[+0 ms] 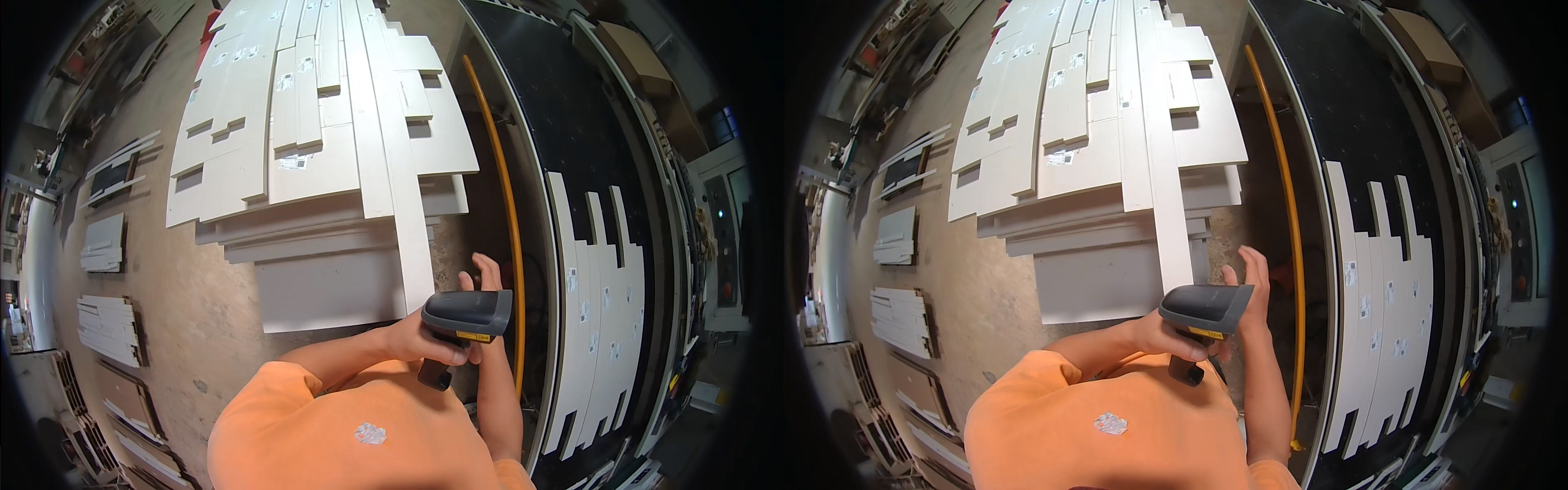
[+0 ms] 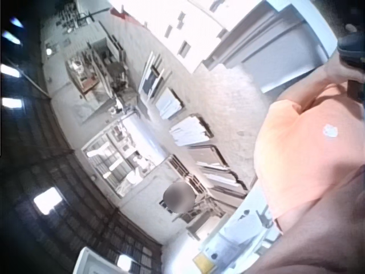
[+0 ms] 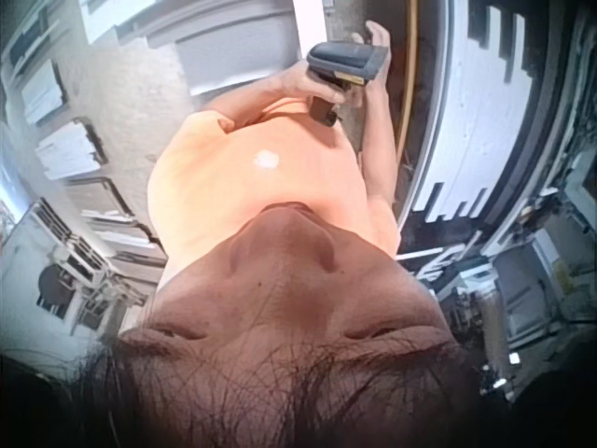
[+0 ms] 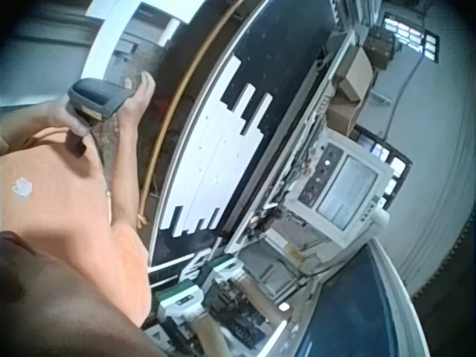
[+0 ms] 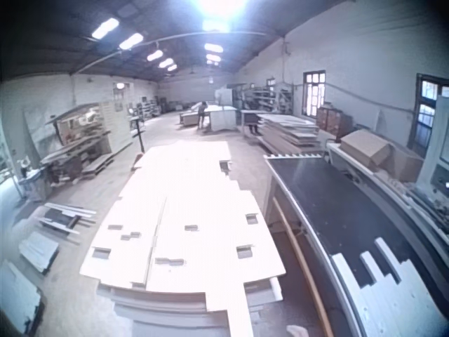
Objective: The person repeatedly picks up white rectangular wood panels from a stack, scans their barcodes with a handheld scanner, and places them on a machine table. The person then uses a yellow-handled tool to adjust or secure the panels on the table before repeating the process with additional panels.
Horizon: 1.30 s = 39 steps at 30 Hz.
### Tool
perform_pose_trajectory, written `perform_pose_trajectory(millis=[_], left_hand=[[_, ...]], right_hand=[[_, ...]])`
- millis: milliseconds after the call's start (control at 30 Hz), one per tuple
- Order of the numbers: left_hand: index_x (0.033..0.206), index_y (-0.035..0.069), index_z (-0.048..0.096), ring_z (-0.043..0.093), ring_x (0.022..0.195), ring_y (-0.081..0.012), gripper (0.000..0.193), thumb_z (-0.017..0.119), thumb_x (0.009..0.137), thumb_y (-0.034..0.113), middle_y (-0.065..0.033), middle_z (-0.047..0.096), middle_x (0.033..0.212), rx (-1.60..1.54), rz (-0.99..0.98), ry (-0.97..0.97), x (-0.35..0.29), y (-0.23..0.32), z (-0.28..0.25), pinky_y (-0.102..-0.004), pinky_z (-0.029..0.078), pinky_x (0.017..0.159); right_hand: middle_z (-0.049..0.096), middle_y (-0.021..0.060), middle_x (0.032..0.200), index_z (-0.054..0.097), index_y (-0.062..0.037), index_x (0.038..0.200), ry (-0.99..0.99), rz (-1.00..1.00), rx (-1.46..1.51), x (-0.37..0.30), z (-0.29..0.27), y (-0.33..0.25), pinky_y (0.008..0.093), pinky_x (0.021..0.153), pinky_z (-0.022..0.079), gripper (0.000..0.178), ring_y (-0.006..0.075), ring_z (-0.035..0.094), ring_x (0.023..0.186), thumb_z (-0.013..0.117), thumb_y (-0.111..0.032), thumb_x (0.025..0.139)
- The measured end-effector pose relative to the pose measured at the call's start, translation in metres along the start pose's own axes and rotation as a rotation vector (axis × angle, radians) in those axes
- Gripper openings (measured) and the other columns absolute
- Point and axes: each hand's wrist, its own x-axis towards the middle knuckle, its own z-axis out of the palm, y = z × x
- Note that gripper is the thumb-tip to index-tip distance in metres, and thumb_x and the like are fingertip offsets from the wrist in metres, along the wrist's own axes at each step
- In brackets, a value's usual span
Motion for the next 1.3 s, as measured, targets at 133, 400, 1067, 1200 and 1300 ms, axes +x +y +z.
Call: perform_pose_trajectory(millis=[133,400,1067,1200,1300], left_hand=[[0.112,0.0,0.063,0.067,0.096,-0.0234,0.034,0.076,0.081,0.006,-0.0119,0.068,0.096,0.14,-0.15,0.003,0.01,-0.031,0.025,-0.0375,0.053,0.083],[0.084,-0.001,0.062,0.063,0.071,-0.026,0.039,0.073,0.073,0.035,-0.0145,0.061,0.072,0.188,-0.094,0.146,0.071,-0.091,0.112,-0.0325,0.049,0.065],[0.089,0.009,0.058,0.041,0.042,-0.0058,0.032,0.061,0.092,0.041,-0.015,0.076,0.096,0.713,-0.352,-0.159,0.376,-0.25,0.185,-0.0226,0.028,0.036],[0.091,0.004,0.063,0.045,0.043,-0.006,0.038,0.063,0.092,0.042,-0.0153,0.076,0.101,0.776,-0.329,-0.148,0.468,-0.277,0.169,-0.0229,0.029,0.035],[0.091,0.002,0.069,0.047,0.044,-0.0083,0.045,0.069,0.087,0.046,-0.0066,0.069,0.081,0.836,-0.266,-0.16,0.539,-0.308,0.169,-0.0251,0.029,0.036]], right_hand=[[0.066,0.0164,0.107,0.062,0.005,0.12,0.032,0.411,-0.045,-0.159,-0.05,0.104,0.0338,0.078,0.054,0.033,0.0243,0.068,0.092,0.067,-0.016,0.095],[0.073,0.0238,0.107,0.07,0.0024,0.108,0.307,1.559,-0.064,-0.501,-0.066,0.269,0.044,0.093,0.053,0.055,0.04,0.07,0.102,0.08,-0.04,0.074],[0.07,0.0089,0.109,0.057,-0.01,0.126,2.048,1.211,0.518,-0.583,-0.154,0.127,0.026,0.046,0.047,0.035,0.0101,0.048,0.048,0.059,-0.033,0.099],[0.07,0.0122,0.12,0.055,-0.0097,0.124,2.166,0.734,0.776,-0.511,-0.188,0.004,0.0194,0.036,0.028,0.028,0.0045,0.04,0.043,0.055,-0.027,0.102],[0.07,0.0044,0.091,0.053,-0.0053,0.13,1.668,1.046,0.812,-0.425,-0.211,-0.06,0.022,0.039,0.03,0.039,0.0039,0.04,0.043,0.06,-0.026,0.098]])
